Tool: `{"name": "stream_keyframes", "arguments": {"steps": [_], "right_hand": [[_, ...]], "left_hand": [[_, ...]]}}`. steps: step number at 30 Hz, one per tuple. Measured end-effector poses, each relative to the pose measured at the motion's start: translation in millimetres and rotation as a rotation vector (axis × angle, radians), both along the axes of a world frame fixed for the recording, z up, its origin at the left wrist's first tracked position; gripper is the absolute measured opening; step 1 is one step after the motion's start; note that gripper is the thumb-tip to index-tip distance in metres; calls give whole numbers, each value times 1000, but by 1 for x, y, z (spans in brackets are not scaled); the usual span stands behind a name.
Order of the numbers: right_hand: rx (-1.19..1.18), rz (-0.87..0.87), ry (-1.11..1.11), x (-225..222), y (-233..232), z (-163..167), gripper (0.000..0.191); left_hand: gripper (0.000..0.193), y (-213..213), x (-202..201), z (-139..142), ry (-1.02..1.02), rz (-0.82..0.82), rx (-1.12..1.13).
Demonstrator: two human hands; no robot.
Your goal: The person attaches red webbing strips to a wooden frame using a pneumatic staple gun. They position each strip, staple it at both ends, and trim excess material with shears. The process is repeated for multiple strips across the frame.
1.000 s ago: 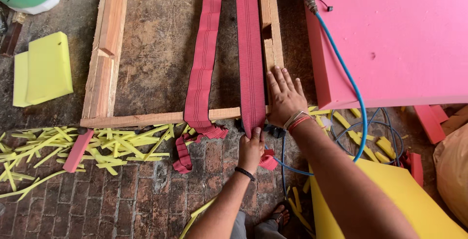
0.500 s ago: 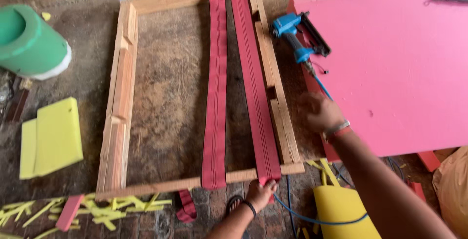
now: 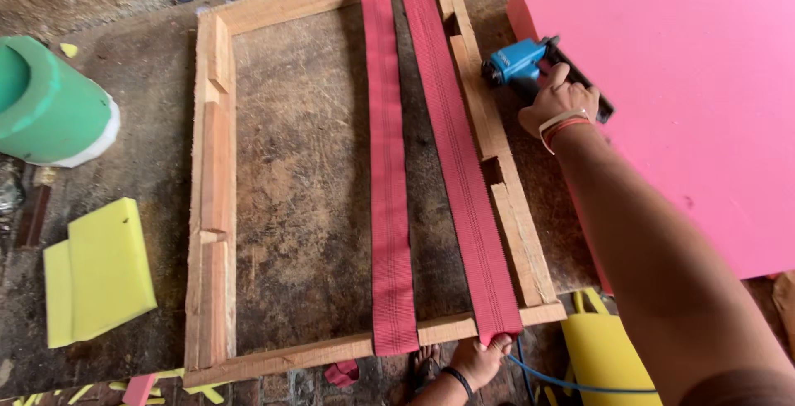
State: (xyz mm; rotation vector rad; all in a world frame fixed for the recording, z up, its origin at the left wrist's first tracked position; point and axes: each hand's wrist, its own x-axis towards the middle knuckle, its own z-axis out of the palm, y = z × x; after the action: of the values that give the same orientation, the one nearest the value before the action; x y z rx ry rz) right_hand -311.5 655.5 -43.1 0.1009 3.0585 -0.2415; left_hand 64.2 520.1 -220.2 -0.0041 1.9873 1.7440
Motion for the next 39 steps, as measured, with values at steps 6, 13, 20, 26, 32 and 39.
{"name": "stream_keyframes", "arguments": {"steps": [6, 13, 20, 26, 32, 39], "right_hand": [[-463, -1, -139, 142, 52, 31, 74], [-966, -368, -368, 383, 65, 24, 32], [-700, -297, -454, 411, 53, -5, 20], [-555, -178, -326, 412, 49, -9, 24], [-473, -245, -442, 412, 29, -2, 29], [-566, -151, -335, 415, 13, 1, 38]], "left_hand": [[43, 7, 5, -4, -331, 20, -281], [40, 7, 9, -18, 15, 115, -44], [29, 10, 12, -28, 74, 146, -52], [28, 10, 12, -27, 108, 167, -2], [34, 6, 9, -15, 169, 147, 5], [21, 4, 10, -5, 212, 156, -59]]}}
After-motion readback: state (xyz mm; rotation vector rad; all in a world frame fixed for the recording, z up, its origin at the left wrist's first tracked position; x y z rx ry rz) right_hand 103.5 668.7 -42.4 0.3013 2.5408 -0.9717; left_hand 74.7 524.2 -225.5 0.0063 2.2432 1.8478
